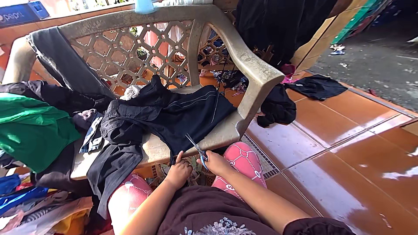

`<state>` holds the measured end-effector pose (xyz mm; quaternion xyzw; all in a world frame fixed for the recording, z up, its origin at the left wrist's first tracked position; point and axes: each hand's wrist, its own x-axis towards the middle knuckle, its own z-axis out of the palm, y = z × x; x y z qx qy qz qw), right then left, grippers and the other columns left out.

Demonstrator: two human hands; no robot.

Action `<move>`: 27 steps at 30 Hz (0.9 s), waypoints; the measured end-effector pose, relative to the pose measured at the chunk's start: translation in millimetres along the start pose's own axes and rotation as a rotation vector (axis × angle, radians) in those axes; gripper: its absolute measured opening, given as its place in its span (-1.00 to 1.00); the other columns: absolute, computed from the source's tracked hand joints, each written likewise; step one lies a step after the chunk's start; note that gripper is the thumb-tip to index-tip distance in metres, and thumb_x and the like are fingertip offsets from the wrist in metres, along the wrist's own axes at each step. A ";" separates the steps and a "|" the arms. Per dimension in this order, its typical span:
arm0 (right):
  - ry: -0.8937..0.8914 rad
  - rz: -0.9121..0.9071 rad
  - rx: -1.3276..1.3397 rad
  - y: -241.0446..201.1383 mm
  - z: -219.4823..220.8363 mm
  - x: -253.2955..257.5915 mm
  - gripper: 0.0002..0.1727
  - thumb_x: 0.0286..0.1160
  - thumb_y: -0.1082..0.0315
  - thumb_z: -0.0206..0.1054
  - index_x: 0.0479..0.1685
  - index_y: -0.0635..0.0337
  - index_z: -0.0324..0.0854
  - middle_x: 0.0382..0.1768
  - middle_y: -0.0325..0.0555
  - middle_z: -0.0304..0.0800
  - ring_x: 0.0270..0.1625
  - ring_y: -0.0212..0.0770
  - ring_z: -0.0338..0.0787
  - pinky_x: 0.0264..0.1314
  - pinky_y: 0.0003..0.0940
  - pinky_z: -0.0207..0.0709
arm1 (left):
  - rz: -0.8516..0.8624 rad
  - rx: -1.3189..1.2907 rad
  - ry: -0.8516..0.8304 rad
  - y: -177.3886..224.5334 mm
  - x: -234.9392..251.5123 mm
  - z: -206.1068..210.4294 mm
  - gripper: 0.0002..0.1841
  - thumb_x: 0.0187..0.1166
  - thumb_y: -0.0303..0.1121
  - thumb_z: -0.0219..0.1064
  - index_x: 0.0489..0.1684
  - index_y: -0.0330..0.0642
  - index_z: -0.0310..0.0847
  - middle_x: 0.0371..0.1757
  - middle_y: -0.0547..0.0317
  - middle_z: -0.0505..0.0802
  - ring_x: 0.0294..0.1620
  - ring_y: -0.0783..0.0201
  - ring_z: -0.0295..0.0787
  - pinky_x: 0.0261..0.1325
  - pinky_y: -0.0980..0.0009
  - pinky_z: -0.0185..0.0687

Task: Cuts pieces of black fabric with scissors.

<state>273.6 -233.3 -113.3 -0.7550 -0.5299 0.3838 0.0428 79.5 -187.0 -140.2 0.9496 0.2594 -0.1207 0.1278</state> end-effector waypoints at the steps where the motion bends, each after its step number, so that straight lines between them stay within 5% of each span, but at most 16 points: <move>1: 0.000 0.000 -0.002 0.0 0.0 -0.1 -0.35 0.69 -0.21 0.18 0.25 0.29 0.52 0.06 0.19 0.74 0.19 0.13 0.76 0.25 0.15 0.54 | 0.001 0.001 0.003 -0.2 0.0 0.5 -0.72 0.72 -0.60 0.04 0.15 -0.43 0.69 0.19 -0.22 0.82 0.48 -0.13 0.63 0.88 -0.16 -0.53; 27: -0.003 -0.012 0.011 0.5 1.7 1.8 -0.34 0.68 -0.22 0.19 0.25 0.29 0.52 0.03 0.19 0.74 0.15 0.13 0.77 0.24 0.15 0.55 | 0.002 0.018 0.014 -0.1 -2.4 1.1 -0.71 0.72 -0.60 0.03 0.12 -0.42 0.70 0.15 -0.21 0.83 0.44 -0.11 0.66 0.89 -0.13 -0.50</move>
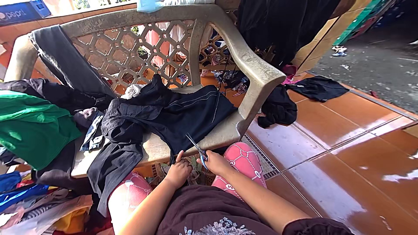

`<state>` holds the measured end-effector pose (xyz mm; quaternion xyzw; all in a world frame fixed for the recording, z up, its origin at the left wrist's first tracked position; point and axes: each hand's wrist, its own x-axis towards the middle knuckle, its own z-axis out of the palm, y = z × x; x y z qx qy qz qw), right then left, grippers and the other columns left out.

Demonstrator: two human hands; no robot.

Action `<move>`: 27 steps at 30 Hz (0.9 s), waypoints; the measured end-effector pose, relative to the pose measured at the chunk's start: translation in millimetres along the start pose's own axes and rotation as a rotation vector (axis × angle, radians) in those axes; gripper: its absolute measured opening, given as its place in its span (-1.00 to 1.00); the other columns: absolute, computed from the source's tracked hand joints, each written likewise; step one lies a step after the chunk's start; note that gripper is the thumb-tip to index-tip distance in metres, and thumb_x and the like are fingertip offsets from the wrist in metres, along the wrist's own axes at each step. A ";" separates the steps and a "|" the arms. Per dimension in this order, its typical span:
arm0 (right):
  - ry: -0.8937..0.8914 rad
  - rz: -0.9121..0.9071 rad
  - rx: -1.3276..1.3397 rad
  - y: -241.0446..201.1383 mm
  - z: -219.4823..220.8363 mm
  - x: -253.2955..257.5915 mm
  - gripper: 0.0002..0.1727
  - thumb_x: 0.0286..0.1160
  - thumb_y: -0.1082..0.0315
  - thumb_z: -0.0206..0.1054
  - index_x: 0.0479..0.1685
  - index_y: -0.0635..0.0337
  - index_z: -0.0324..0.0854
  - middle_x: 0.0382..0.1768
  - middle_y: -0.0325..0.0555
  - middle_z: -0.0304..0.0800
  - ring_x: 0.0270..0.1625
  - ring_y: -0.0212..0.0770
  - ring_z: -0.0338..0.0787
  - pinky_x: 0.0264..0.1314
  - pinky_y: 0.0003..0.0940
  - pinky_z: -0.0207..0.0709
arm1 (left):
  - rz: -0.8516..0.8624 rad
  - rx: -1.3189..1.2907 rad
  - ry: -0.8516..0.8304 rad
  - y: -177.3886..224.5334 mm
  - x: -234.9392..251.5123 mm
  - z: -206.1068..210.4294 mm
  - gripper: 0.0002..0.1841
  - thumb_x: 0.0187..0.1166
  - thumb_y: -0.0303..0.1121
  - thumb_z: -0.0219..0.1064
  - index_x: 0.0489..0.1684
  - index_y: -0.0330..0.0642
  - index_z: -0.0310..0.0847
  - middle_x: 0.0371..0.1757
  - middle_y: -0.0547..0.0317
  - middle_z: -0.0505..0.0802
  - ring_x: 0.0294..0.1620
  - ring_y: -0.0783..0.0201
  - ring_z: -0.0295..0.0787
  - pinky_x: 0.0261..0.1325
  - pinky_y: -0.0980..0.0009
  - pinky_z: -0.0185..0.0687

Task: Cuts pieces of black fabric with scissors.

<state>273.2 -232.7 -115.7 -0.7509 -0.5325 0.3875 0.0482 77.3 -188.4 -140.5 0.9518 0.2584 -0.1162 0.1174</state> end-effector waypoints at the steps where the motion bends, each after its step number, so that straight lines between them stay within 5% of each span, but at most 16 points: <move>1: -0.005 0.000 0.051 1.1 0.6 0.7 -0.34 0.67 -0.21 0.22 0.24 0.30 0.53 0.01 0.17 0.74 0.10 0.10 0.78 0.22 0.12 0.57 | -0.002 -0.001 -0.008 0.5 0.2 -0.3 -0.71 0.72 -0.60 0.03 0.12 -0.42 0.70 0.16 -0.21 0.83 0.44 -0.12 0.65 0.88 -0.14 -0.51; 6: -0.107 0.068 0.565 -0.2 1.9 -8.9 -0.46 0.78 -0.07 0.15 0.31 0.28 0.46 -0.19 -0.10 0.80 -0.40 -0.34 0.73 -0.30 -0.41 0.59 | 0.078 -0.116 0.062 4.8 -7.0 -8.3 -0.72 0.72 -0.41 0.20 0.19 -0.38 0.70 0.21 -0.21 0.83 0.46 -0.15 0.66 0.85 -0.29 -0.48; 8: -0.171 0.085 0.735 0.8 -0.6 -15.9 -0.51 0.85 -0.02 0.05 0.33 0.27 0.44 -0.17 -0.09 0.79 -0.41 -0.33 0.73 -0.33 -0.44 0.59 | 0.156 -0.170 0.433 4.9 -16.7 -3.5 -0.80 0.62 -0.36 0.30 -0.10 -0.28 0.81 -0.05 -0.07 0.92 0.18 -0.06 0.86 0.72 -0.24 0.16; 9: -0.206 0.085 0.812 2.0 -0.6 -19.4 -0.51 0.88 0.00 -0.01 0.33 0.27 0.44 -0.15 -0.07 0.78 -0.38 -0.31 0.73 -0.30 -0.42 0.60 | 0.151 -0.192 0.644 5.1 -20.0 -3.1 -0.83 0.58 -0.36 0.33 -0.22 -0.24 0.82 -0.16 0.00 0.93 0.02 0.02 0.91 0.47 -0.10 0.54; 12: -0.331 0.034 0.921 7.8 6.4 -34.2 -0.56 0.92 0.08 -0.10 0.37 0.26 0.40 -0.07 -0.08 0.78 -0.28 -0.29 0.79 -0.20 -0.41 0.67 | -0.148 -0.355 1.021 4.7 -31.2 -20.5 -0.84 0.51 -0.43 0.35 -0.27 -0.33 0.82 -0.28 -0.04 0.90 -0.21 0.03 0.88 -0.04 0.10 0.78; 13: -0.378 -0.005 0.912 10.0 8.3 -39.2 -0.58 0.92 0.14 -0.07 0.44 0.27 0.35 0.00 -0.08 0.76 -0.20 -0.30 0.80 -0.12 -0.41 0.68 | -0.321 -0.445 1.008 2.9 -35.9 -31.7 -0.80 0.56 -0.41 0.32 -0.20 -0.38 0.82 -0.25 -0.10 0.88 -0.20 0.01 0.86 -0.03 0.09 0.77; 15: -0.450 -0.077 0.882 12.4 11.2 -46.2 -0.58 0.86 0.26 0.04 0.53 0.30 0.27 0.09 -0.08 0.72 -0.09 -0.36 0.78 0.02 -0.45 0.64 | -0.647 -0.673 0.717 -6.2 -46.1 -59.3 -0.63 0.76 -0.20 0.20 0.10 -0.38 0.73 -0.01 -0.16 0.84 0.03 -0.02 0.80 0.22 0.03 0.63; 17: -0.491 -0.145 0.825 15.2 14.2 -48.3 -0.52 0.76 0.31 0.17 0.55 0.32 0.24 0.10 -0.12 0.73 -0.02 -0.44 0.73 0.12 -0.50 0.58 | -0.796 -0.765 0.458 -16.4 -48.2 -71.1 -0.50 0.77 0.02 0.18 0.19 -0.32 0.69 0.08 -0.15 0.83 0.17 -0.04 0.76 0.35 -0.07 0.54; 22: -0.557 -0.247 0.721 18.1 15.5 -44.4 -0.28 0.46 0.25 0.41 0.58 0.36 0.22 0.11 -0.14 0.73 0.04 -0.48 0.73 0.17 -0.51 0.58 | -0.888 -0.661 0.197 -13.1 -34.7 -83.5 -0.50 0.71 0.02 0.24 0.32 -0.23 0.63 0.21 -0.10 0.83 0.35 -0.05 0.73 0.42 -0.13 0.52; 27: -0.419 -0.236 0.711 17.0 20.8 -42.0 -0.65 0.58 0.33 0.36 0.24 0.30 0.52 -0.14 -0.21 0.81 -0.17 -0.51 0.74 -0.02 -0.54 0.58 | -0.877 -0.617 0.153 -11.7 -27.3 -83.9 -0.61 0.72 -0.11 0.21 0.27 -0.22 0.66 0.35 -0.10 0.75 0.44 -0.05 0.66 0.43 -0.13 0.51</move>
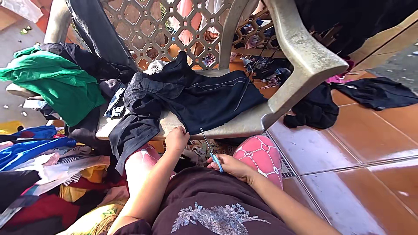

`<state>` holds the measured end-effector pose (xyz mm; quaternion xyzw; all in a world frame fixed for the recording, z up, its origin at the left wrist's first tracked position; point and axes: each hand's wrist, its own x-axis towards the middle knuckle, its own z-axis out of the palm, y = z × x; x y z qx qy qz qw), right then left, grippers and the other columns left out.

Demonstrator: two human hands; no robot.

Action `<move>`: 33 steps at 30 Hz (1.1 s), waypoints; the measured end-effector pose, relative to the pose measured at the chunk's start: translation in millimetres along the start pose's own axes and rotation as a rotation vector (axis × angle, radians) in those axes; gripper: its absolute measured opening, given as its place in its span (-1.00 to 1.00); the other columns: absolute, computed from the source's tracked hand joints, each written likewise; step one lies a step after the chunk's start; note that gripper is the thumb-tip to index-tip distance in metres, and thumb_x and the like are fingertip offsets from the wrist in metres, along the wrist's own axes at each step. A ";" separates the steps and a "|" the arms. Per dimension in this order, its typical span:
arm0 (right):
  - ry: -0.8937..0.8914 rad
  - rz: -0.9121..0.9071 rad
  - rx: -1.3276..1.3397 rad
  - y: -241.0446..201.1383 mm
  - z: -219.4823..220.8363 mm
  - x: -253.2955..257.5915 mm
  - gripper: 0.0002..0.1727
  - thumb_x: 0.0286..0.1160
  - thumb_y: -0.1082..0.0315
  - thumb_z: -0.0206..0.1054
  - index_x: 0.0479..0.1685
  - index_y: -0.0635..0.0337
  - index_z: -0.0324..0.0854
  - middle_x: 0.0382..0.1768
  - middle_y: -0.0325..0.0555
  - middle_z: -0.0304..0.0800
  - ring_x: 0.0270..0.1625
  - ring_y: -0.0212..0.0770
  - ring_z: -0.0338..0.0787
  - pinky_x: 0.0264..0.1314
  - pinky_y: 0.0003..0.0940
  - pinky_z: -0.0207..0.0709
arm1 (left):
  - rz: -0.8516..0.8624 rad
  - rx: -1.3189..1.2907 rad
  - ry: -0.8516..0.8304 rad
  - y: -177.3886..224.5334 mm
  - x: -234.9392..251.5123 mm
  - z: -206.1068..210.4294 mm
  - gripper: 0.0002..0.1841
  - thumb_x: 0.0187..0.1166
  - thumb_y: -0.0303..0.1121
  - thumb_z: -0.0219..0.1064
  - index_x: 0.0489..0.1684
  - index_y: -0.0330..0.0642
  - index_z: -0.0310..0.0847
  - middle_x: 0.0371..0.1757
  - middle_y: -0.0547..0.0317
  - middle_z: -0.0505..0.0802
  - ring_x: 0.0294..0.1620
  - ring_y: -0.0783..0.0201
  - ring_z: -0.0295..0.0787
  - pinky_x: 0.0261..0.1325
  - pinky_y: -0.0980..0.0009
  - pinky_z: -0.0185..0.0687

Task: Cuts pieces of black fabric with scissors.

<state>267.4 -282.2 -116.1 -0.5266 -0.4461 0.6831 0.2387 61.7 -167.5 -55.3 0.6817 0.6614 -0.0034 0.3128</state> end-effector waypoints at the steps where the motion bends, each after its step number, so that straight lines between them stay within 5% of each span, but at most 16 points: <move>1: 0.042 0.004 0.015 -1.4 2.4 -0.7 -0.71 0.63 0.34 0.32 0.19 0.30 0.52 -0.18 -0.23 0.81 -0.21 -0.52 0.73 -0.08 -0.57 0.57 | 0.001 0.011 0.004 0.6 -1.2 1.7 -0.58 0.71 -0.08 0.22 0.27 -0.22 0.66 0.37 -0.10 0.74 0.45 -0.05 0.65 0.43 -0.13 0.52; 4: 0.135 0.051 0.066 -7.2 6.4 -0.8 -0.78 0.79 0.27 0.18 0.09 0.27 0.54 -0.28 -0.22 0.83 -0.37 -0.51 0.73 -0.28 -0.60 0.55 | 0.013 0.083 0.016 3.2 -4.9 5.4 -0.51 0.69 -0.01 0.25 0.34 -0.24 0.61 0.44 -0.15 0.69 0.51 -0.12 0.59 0.46 -0.12 0.51; 9: 0.224 0.057 -0.016 -10.8 8.9 -0.8 -0.68 0.82 0.18 0.17 0.08 0.30 0.59 -0.29 -0.19 0.83 -0.48 -0.51 0.66 -0.41 -0.60 0.47 | 0.050 0.015 0.009 1.4 -5.3 10.0 -0.65 0.74 -0.22 0.18 0.27 -0.25 0.65 0.38 -0.14 0.73 0.49 -0.09 0.61 0.49 -0.11 0.48; 12: 0.212 -0.004 -0.081 -10.7 9.2 -4.9 -0.70 0.77 0.23 0.23 0.14 0.33 0.62 -0.26 -0.21 0.81 -0.40 -0.53 0.64 -0.32 -0.57 0.46 | 0.100 -0.299 0.048 -11.0 -6.9 14.0 -0.72 0.71 -0.30 0.22 0.14 -0.32 0.66 0.10 -0.13 0.80 0.18 0.01 0.73 0.32 -0.02 0.55; 14: 0.189 -0.062 -0.107 -6.9 8.9 -8.6 -0.70 0.75 0.26 0.23 0.16 0.33 0.64 -0.28 -0.26 0.79 -0.39 -0.56 0.60 -0.29 -0.59 0.44 | 0.075 -0.639 0.031 -17.0 -6.9 21.2 -0.81 0.69 -0.39 0.29 0.01 -0.37 0.60 -0.15 -0.01 0.73 -0.19 0.23 0.67 -0.02 0.26 0.60; 17: 0.137 -0.129 -0.127 -3.2 10.1 -15.1 -0.70 0.76 0.26 0.19 0.16 0.31 0.66 -0.25 -0.30 0.79 -0.30 -0.60 0.62 -0.17 -0.61 0.47 | -0.069 -1.070 -0.140 -18.0 -12.1 25.1 -0.87 0.69 -0.49 0.27 0.05 -0.32 0.49 -0.28 0.13 0.66 -0.45 0.38 0.61 -0.31 0.47 0.61; 21: 0.066 -0.198 -0.147 0.9 9.0 -21.9 -0.64 0.72 0.22 0.16 0.21 0.33 0.63 -0.17 -0.28 0.79 -0.17 -0.59 0.66 0.03 -0.57 0.52 | -0.010 -1.204 -0.415 -23.5 -15.2 21.0 -0.89 0.76 -0.51 0.13 0.08 -0.14 0.46 -0.35 0.25 0.68 -0.50 0.44 0.61 -0.36 0.52 0.61; 23: 0.041 -0.230 -0.139 4.4 8.0 -25.8 -0.59 0.69 0.17 0.16 0.24 0.32 0.61 -0.15 -0.29 0.77 -0.16 -0.61 0.64 0.03 -0.58 0.50 | 0.104 -1.220 -0.469 -26.2 -13.2 19.6 -0.72 0.73 -0.55 0.11 0.31 -0.09 0.40 -0.22 0.24 0.74 -0.45 0.45 0.62 -0.32 0.53 0.61; 26: -0.001 -0.242 -0.131 7.0 6.4 -33.4 -0.46 0.61 0.06 0.18 0.37 0.32 0.53 -0.06 -0.29 0.76 -0.08 -0.61 0.66 0.10 -0.58 0.52 | 0.248 -1.232 -0.476 -23.7 -10.6 12.4 -0.49 0.68 -0.60 0.13 0.60 -0.06 0.19 -0.12 0.19 0.77 -0.39 0.44 0.67 -0.24 0.51 0.66; 30: -0.020 -0.252 -0.143 8.2 4.6 -39.2 -0.27 0.48 -0.13 0.25 0.43 0.32 0.49 0.01 -0.30 0.75 -0.01 -0.61 0.66 0.13 -0.60 0.51 | 0.342 -1.300 -0.486 -21.6 -6.5 7.7 -0.34 0.66 -0.61 0.12 0.74 -0.04 -0.02 -0.11 0.20 0.78 -0.34 0.43 0.72 -0.17 0.50 0.70; 33: -0.024 -0.248 -0.158 7.2 2.9 -38.1 -0.30 0.50 -0.15 0.24 0.37 0.29 0.54 0.02 -0.30 0.75 0.02 -0.62 0.67 0.15 -0.61 0.52 | 0.383 -1.337 -0.492 -21.3 -4.7 7.9 -0.29 0.66 -0.62 0.11 0.78 -0.01 -0.13 -0.11 0.21 0.79 -0.30 0.42 0.74 -0.12 0.49 0.71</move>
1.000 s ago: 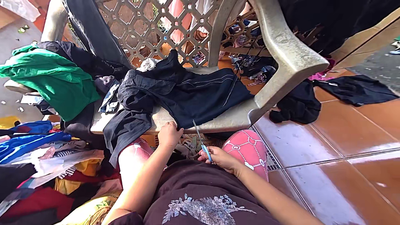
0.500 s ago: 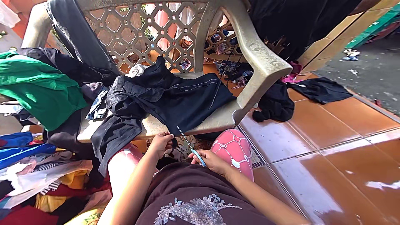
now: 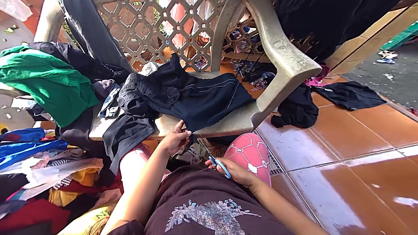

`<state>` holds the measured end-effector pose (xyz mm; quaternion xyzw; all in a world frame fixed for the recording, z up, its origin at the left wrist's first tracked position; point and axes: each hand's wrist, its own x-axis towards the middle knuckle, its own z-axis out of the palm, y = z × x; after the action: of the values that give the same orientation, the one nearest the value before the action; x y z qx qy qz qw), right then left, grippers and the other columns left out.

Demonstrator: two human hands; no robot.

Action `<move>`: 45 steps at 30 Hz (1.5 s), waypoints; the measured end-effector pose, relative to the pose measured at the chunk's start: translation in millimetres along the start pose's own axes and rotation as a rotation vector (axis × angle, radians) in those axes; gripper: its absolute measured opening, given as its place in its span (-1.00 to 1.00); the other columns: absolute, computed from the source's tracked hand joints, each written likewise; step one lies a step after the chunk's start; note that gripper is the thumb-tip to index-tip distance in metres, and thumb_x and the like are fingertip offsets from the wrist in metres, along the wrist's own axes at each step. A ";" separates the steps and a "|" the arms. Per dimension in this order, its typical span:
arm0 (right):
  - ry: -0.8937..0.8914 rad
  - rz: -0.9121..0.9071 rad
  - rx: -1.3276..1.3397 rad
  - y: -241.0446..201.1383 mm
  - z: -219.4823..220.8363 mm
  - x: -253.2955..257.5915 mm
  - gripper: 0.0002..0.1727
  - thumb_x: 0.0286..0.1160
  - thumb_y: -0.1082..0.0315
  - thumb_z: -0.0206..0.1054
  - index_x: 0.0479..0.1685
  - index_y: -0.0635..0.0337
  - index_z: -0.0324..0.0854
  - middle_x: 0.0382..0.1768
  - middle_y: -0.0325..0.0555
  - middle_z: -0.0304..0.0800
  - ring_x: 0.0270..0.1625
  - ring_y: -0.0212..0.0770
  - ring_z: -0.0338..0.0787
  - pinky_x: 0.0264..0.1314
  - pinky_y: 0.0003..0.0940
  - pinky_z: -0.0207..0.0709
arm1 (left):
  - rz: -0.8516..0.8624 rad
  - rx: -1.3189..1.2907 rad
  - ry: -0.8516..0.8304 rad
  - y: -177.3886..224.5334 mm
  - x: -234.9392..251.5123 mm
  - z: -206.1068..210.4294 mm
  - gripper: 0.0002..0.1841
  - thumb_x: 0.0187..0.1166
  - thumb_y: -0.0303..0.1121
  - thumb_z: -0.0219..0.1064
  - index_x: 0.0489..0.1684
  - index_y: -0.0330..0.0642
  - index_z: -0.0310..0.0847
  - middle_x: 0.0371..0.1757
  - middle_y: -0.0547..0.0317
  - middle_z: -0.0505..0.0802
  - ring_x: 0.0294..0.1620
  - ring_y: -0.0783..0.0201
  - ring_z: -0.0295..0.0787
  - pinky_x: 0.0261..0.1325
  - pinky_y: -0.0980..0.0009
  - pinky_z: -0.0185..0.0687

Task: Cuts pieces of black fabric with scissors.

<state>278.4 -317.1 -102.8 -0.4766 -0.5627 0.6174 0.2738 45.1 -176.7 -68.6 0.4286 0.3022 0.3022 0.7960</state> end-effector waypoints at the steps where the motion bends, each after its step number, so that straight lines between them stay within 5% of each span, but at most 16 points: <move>1: -0.006 0.006 -0.006 -0.7 -0.1 1.1 -0.36 0.52 -0.11 0.22 0.33 0.27 0.57 0.01 -0.30 0.75 0.01 -0.62 0.66 0.16 -0.61 0.51 | 0.011 -0.010 -0.004 -0.7 0.2 -0.7 -0.27 0.65 -0.62 0.12 0.79 0.00 -0.15 -0.11 0.21 0.80 -0.29 0.42 0.75 -0.09 0.48 0.71; 5: -0.037 -0.004 -0.002 -2.1 -1.2 11.0 -0.59 0.61 0.05 0.17 0.10 0.21 0.64 -0.15 -0.41 0.71 -0.13 -0.67 0.61 0.02 -0.65 0.48 | 0.047 -0.022 -0.025 -2.8 0.2 -2.3 -0.21 0.63 -0.63 0.12 0.82 -0.03 -0.26 -0.13 0.22 0.80 -0.28 0.42 0.76 -0.07 0.48 0.72; 9: -0.059 -0.007 0.140 -6.8 0.4 21.4 -0.62 0.61 -0.06 0.16 -0.05 0.05 0.65 -0.38 -0.56 0.68 -0.34 -0.67 0.61 -0.21 -0.71 0.49 | 0.049 -0.003 -0.040 -6.9 -1.7 -2.5 -0.22 0.61 -0.66 0.12 0.80 -0.08 -0.25 -0.17 0.23 0.80 -0.27 0.41 0.78 -0.06 0.48 0.73; 16: -0.039 0.000 0.094 -25.5 7.8 30.4 -0.72 0.71 0.10 0.03 -0.14 0.04 0.58 -0.45 -0.56 0.62 -0.45 -0.68 0.52 -0.37 -0.75 0.35 | 0.056 0.057 -0.002 -14.5 -5.5 2.2 -0.14 0.60 -0.65 0.16 0.82 -0.15 -0.40 -0.19 0.22 0.79 -0.29 0.43 0.77 -0.12 0.51 0.70; 36: 0.096 0.053 0.188 -44.5 20.1 32.8 -0.71 0.79 0.32 0.07 -0.36 0.06 0.58 -0.54 -0.50 0.61 -0.51 -0.63 0.55 -0.36 -0.72 0.45 | 0.073 0.049 0.000 -19.6 -8.5 2.6 -0.12 0.55 -0.65 0.21 0.81 -0.14 -0.36 -0.36 0.31 0.71 -0.38 0.44 0.71 -0.17 0.52 0.68; 45: 0.056 0.081 0.225 -47.3 17.2 37.0 -0.69 0.82 0.23 0.02 -0.31 0.09 0.55 -0.57 -0.48 0.59 -0.59 -0.65 0.47 -0.49 -0.76 0.33 | 0.023 0.118 -0.051 -20.1 -15.0 2.0 -0.03 0.48 -0.63 0.26 0.81 -0.14 -0.47 -0.43 0.38 0.66 -0.45 0.48 0.66 -0.26 0.56 0.63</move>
<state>239.0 -282.0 -69.5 -0.4825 -0.4622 0.6736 0.3159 41.5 -197.8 -81.8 0.4857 0.2942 0.2820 0.7733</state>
